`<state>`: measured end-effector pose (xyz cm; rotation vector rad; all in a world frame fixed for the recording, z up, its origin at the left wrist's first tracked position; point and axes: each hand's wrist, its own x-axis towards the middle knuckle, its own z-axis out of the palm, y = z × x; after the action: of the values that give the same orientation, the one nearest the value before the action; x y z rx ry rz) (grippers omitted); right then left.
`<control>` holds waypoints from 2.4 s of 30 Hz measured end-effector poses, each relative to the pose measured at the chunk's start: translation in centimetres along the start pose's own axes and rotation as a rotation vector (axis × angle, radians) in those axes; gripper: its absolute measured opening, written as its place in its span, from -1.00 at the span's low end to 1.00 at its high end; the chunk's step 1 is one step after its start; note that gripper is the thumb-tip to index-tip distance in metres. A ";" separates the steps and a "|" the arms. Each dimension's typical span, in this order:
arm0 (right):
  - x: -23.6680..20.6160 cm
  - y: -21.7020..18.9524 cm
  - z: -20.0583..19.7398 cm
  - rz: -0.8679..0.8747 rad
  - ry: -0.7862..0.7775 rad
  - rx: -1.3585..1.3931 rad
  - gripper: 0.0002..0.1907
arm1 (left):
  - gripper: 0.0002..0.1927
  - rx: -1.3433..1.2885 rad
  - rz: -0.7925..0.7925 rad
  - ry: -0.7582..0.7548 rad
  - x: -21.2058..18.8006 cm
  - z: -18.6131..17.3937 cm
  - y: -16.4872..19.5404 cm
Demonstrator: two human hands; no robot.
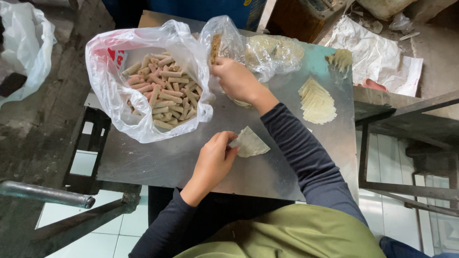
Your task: The person tears thin wrapper sheets into smaller pieces and stacks the pieces on the metal table. They then spoon brown filling from a plastic bag onto a wrapper piece and fold the wrapper closed by hand, working one piece at a time.
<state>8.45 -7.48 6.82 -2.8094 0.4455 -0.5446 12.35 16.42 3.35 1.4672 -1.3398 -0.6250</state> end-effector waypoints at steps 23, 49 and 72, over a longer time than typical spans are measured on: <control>4.9 -0.5 -1.2 0.437 0.740 0.385 -0.85 | -0.70 -0.055 -0.107 0.095 -0.3 0.9 0.4; 3.4 -1.7 -2.3 0.727 0.929 0.819 -0.71 | -0.74 -0.063 -0.117 0.109 0.0 0.9 0.4; -22.5 -5.1 -0.9 0.850 0.506 1.236 -0.76 | -0.72 -0.120 -0.192 0.074 -0.7 0.1 0.4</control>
<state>-10.50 4.72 1.91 -1.1501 0.9047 -0.8793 11.87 17.07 3.53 1.5163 -1.0941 -0.7544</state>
